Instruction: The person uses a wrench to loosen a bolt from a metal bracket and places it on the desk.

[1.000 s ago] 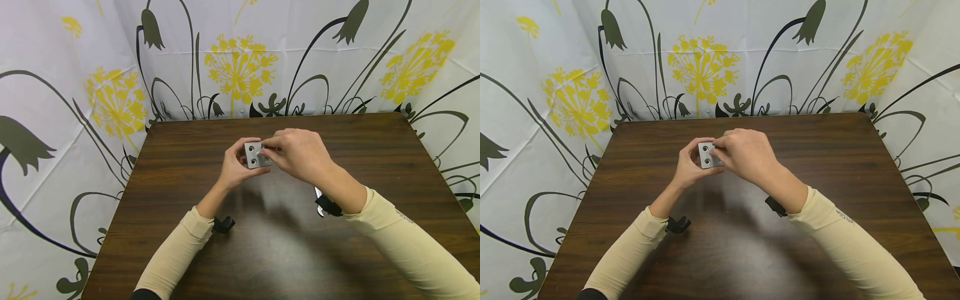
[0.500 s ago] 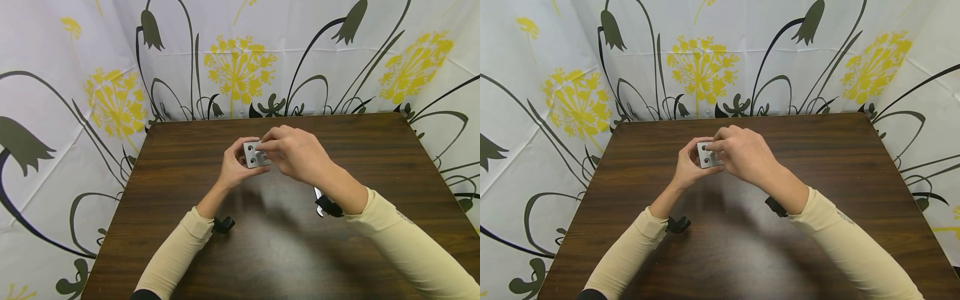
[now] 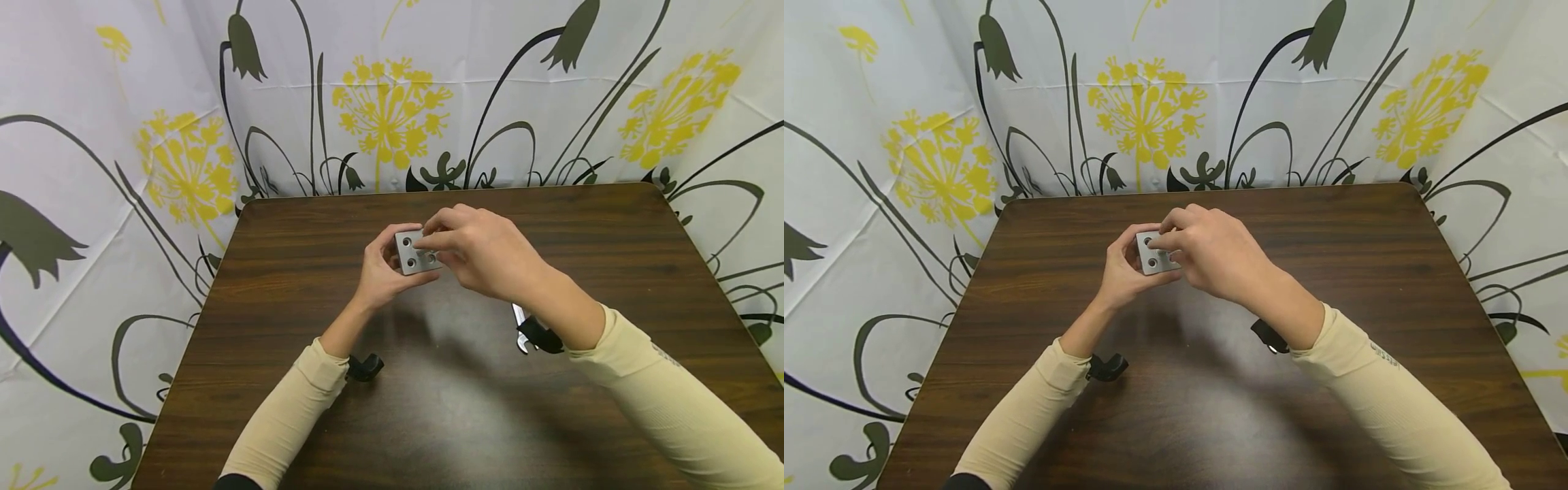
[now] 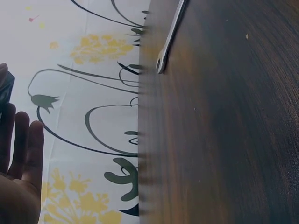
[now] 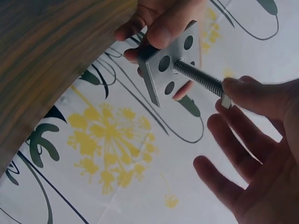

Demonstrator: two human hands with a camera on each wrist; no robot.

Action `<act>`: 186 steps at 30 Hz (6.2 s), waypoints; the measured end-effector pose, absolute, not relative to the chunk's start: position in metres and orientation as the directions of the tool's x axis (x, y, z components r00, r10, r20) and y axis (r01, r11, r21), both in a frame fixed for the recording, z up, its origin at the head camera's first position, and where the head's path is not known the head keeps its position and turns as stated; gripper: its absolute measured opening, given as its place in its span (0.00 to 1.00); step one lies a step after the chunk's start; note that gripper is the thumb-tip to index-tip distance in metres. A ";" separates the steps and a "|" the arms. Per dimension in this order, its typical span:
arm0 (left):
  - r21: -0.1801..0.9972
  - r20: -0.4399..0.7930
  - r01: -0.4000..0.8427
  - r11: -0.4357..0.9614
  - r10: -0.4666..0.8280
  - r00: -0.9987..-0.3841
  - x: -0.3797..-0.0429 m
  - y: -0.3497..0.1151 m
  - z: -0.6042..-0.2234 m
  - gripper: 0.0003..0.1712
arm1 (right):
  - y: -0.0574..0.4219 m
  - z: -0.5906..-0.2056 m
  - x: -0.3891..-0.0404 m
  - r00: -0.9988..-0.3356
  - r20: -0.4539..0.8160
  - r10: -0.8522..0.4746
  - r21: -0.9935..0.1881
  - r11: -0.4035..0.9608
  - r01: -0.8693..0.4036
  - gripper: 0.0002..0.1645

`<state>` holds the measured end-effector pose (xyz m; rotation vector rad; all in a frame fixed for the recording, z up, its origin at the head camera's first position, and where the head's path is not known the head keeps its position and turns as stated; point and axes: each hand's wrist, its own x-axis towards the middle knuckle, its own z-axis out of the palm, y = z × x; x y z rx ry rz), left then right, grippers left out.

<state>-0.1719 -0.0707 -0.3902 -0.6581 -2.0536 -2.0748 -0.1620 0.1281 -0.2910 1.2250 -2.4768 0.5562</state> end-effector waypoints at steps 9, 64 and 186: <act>0.917 0.398 0.397 -0.048 0.198 -0.896 -0.170 -0.070 -0.385 0.39 | 0.124 -0.295 -0.160 -0.655 0.467 -0.594 -0.142 0.681 -0.719 0.16; 0.921 0.386 0.387 -0.042 0.218 -0.896 -0.175 -0.074 -0.404 0.41 | 0.128 -0.294 -0.156 -0.678 0.442 -0.587 -0.178 0.684 -0.708 0.11; 0.924 0.379 0.382 -0.028 0.205 -0.902 -0.170 -0.070 -0.389 0.39 | 0.129 -0.294 -0.154 -0.643 0.471 -0.604 -0.151 0.662 -0.734 0.12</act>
